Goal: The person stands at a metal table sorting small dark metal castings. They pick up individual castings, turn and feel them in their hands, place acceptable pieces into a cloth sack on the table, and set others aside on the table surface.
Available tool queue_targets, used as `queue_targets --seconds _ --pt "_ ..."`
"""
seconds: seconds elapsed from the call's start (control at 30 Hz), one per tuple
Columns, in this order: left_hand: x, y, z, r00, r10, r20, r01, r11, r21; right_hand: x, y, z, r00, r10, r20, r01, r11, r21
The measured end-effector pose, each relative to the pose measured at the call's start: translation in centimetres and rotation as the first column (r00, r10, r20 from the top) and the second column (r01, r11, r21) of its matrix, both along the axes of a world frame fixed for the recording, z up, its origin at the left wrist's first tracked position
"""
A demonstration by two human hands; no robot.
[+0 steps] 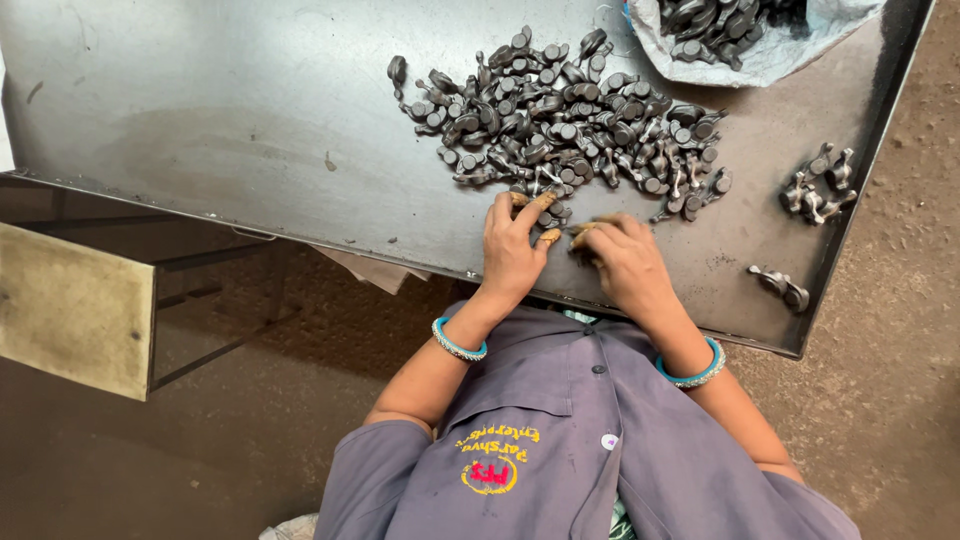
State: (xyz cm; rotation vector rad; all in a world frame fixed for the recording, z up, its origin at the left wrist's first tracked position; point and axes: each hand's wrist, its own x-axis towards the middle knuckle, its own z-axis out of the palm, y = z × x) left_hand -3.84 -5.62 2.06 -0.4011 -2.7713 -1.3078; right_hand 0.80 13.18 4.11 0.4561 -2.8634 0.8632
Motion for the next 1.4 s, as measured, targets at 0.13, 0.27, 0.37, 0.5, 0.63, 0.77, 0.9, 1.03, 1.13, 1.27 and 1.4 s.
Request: queue_targets --seconds 0.13,0.27,0.37,0.5,0.63,0.77,0.9,1.03,1.13,1.27,1.4 --pt "0.3 0.8 -0.4 0.999 -0.033 -0.011 0.033 0.999 0.027 0.6 2.2 -2.1 0.945 -0.221 0.243 0.272 0.941 -0.202" --pt "0.7 2.4 -0.8 0.996 -0.087 -0.005 0.087 0.994 0.066 1.7 5.4 -4.2 0.871 -0.044 0.488 0.462 0.407 -0.788" --pt "1.1 3.7 -0.9 0.989 -0.146 0.009 0.145 0.986 0.08 2.8 7.5 -5.8 0.799 0.21 0.564 0.59 -0.088 -0.803" --pt "1.2 4.6 -0.9 0.978 -0.207 0.003 0.205 0.971 0.122 3.8 9.0 -7.3 0.752 0.36 0.553 0.656 -0.324 -0.681" --pt "1.0 4.1 -0.9 0.977 -0.215 0.02 0.207 0.96 0.186 4.3 8.9 -7.2 0.734 0.378 0.564 0.667 -0.249 -0.702" --pt "1.0 2.8 -0.8 0.985 -0.173 0.015 0.167 0.967 0.194 3.9 8.4 -5.2 0.669 0.425 0.61 0.653 0.057 -0.756" --pt "1.0 1.8 -0.8 0.994 -0.106 0.001 0.104 0.977 0.184 1.6 8.2 -1.6 0.604 0.375 0.703 0.436 0.583 -0.685" --pt "1.0 1.3 -0.6 0.993 -0.109 0.036 0.1 0.978 0.184 -1.3 7.0 1.6 0.917 0.175 0.359 0.341 0.122 -0.932" --pt "1.0 1.3 -0.5 0.993 -0.111 0.038 0.102 0.976 0.193 -2.5 5.0 2.3 0.935 -0.101 0.341 0.341 0.528 -0.778" --pt "1.1 1.7 -0.6 0.994 -0.109 0.028 0.101 0.971 0.215 -1.7 2.0 0.6 0.972 -0.229 0.046 0.231 0.971 -0.055" --pt "1.0 1.9 -0.7 0.995 -0.099 0.016 0.093 0.97 0.224 -0.7 2.9 -1.8 0.945 -0.302 0.129 0.319 0.937 -0.142"
